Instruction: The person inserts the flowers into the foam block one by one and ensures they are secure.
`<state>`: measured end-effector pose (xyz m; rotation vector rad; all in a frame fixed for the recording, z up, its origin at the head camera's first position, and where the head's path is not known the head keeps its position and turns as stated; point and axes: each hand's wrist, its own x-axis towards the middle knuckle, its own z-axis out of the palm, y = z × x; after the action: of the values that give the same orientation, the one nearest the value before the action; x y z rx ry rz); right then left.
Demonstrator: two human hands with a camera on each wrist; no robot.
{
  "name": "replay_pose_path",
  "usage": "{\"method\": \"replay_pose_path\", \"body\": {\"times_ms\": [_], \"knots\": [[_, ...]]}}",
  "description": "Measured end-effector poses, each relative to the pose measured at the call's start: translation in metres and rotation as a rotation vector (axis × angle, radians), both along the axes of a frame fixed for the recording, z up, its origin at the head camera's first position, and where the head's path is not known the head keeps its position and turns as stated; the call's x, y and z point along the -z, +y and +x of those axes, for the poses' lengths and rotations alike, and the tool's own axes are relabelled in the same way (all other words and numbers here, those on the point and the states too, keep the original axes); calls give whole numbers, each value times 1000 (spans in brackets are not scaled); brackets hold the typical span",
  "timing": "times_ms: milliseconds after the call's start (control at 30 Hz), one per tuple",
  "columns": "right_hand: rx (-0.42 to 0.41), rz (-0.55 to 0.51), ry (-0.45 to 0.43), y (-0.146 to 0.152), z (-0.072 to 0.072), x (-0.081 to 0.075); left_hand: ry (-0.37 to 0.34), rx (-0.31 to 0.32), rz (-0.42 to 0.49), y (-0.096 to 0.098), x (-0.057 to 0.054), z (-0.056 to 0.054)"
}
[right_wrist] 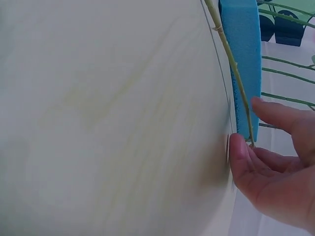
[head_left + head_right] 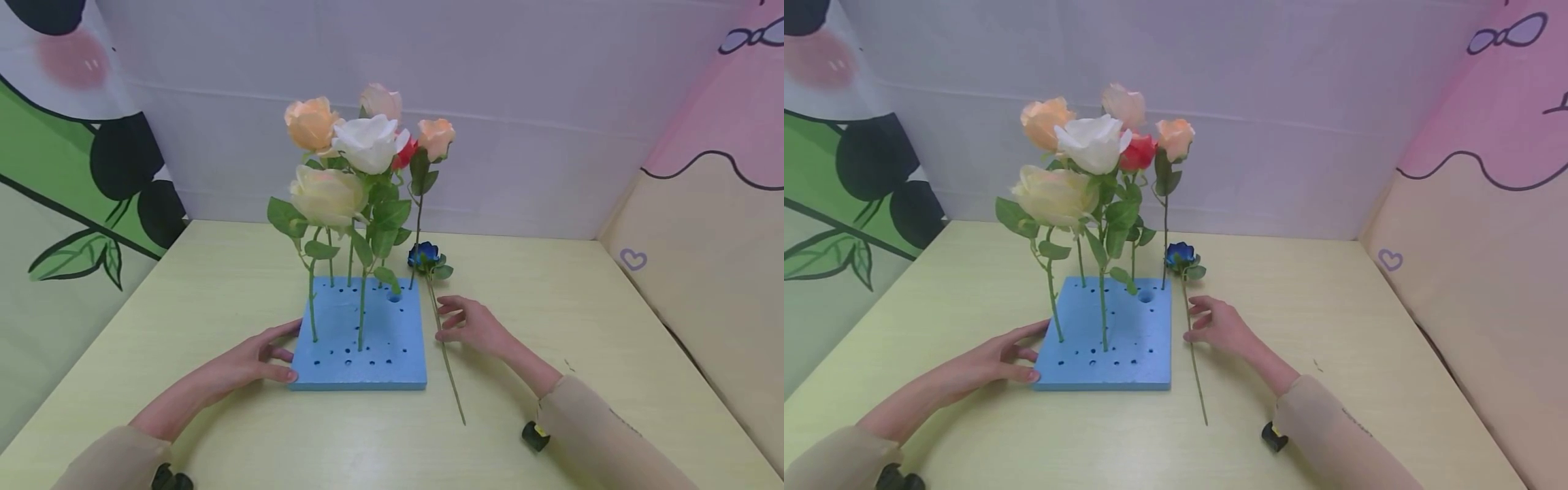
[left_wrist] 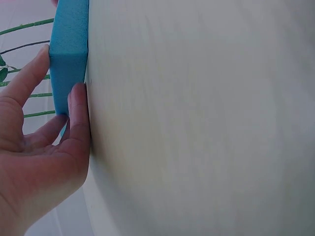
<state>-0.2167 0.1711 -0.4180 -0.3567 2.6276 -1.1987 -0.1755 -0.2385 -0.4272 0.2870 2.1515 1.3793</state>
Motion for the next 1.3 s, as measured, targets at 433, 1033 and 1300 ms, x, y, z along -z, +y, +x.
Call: {"method": "replay_pose_path", "body": {"times_ms": [433, 1033, 1300], "knots": [[23, -130, -122, 0, 0, 2, 19, 2, -2, 1, 1, -1], [63, -249, -176, 3, 1, -5, 11, -5, 0, -1, 3, -1], [128, -288, -106, 6, 3, -15, 2, -7, -1, -1, 1, 0]]}}
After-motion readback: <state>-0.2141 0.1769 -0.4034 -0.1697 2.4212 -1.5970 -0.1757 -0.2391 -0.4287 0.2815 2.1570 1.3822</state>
